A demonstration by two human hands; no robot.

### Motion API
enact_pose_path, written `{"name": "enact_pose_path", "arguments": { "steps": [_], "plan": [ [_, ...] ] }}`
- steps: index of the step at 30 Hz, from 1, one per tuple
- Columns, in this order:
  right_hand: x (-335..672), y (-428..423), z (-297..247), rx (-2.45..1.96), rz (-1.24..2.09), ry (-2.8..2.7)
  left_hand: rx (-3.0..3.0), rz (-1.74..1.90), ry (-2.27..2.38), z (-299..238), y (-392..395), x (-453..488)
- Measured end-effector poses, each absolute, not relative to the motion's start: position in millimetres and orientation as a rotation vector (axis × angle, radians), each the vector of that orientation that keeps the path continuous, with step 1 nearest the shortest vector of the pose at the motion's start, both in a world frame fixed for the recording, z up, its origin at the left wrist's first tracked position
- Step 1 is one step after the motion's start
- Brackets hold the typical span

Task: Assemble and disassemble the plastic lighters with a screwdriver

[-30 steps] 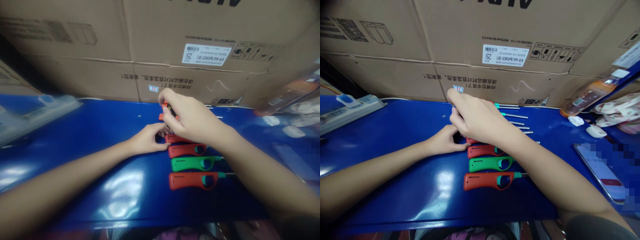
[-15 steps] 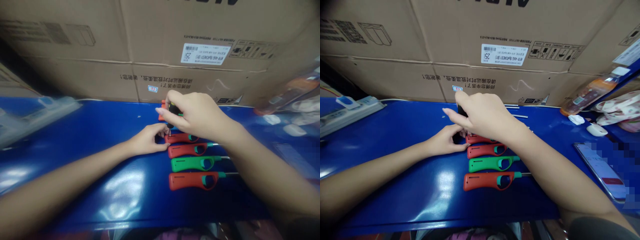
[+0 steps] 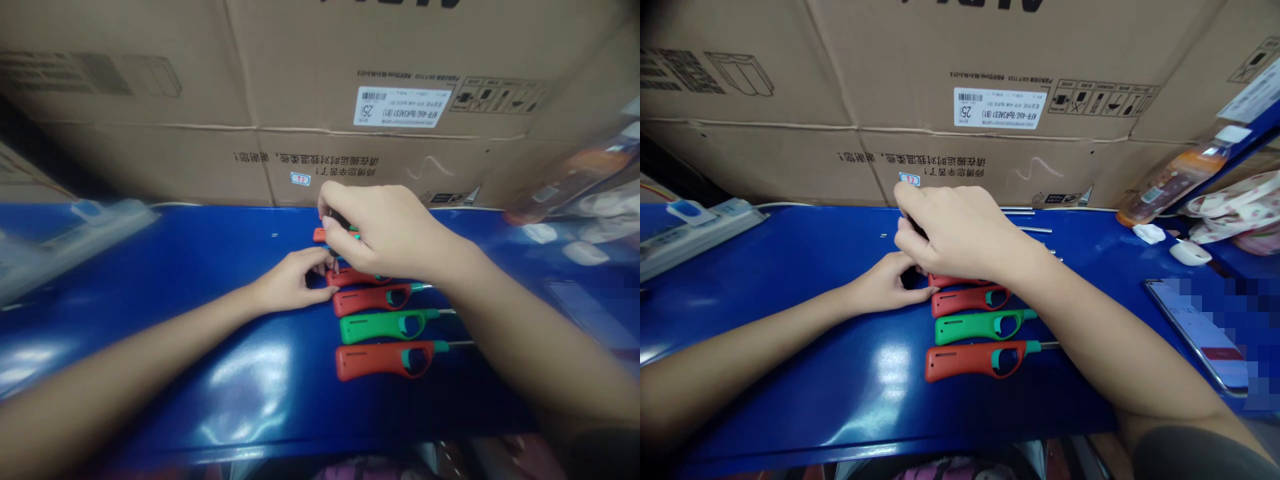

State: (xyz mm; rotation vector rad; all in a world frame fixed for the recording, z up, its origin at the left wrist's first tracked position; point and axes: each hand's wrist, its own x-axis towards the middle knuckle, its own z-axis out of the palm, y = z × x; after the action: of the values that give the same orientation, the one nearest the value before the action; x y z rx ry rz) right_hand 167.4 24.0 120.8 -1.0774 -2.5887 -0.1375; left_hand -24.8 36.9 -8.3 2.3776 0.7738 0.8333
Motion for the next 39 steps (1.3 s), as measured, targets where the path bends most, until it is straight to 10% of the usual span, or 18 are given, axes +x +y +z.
{"name": "enact_pose_path", "arguments": {
  "steps": [39],
  "plan": [
    [177.2,26.7,120.2,-0.969,-0.205,-2.627,2.571,0.724,0.665,-3.9,36.9,-27.4]
  ]
}}
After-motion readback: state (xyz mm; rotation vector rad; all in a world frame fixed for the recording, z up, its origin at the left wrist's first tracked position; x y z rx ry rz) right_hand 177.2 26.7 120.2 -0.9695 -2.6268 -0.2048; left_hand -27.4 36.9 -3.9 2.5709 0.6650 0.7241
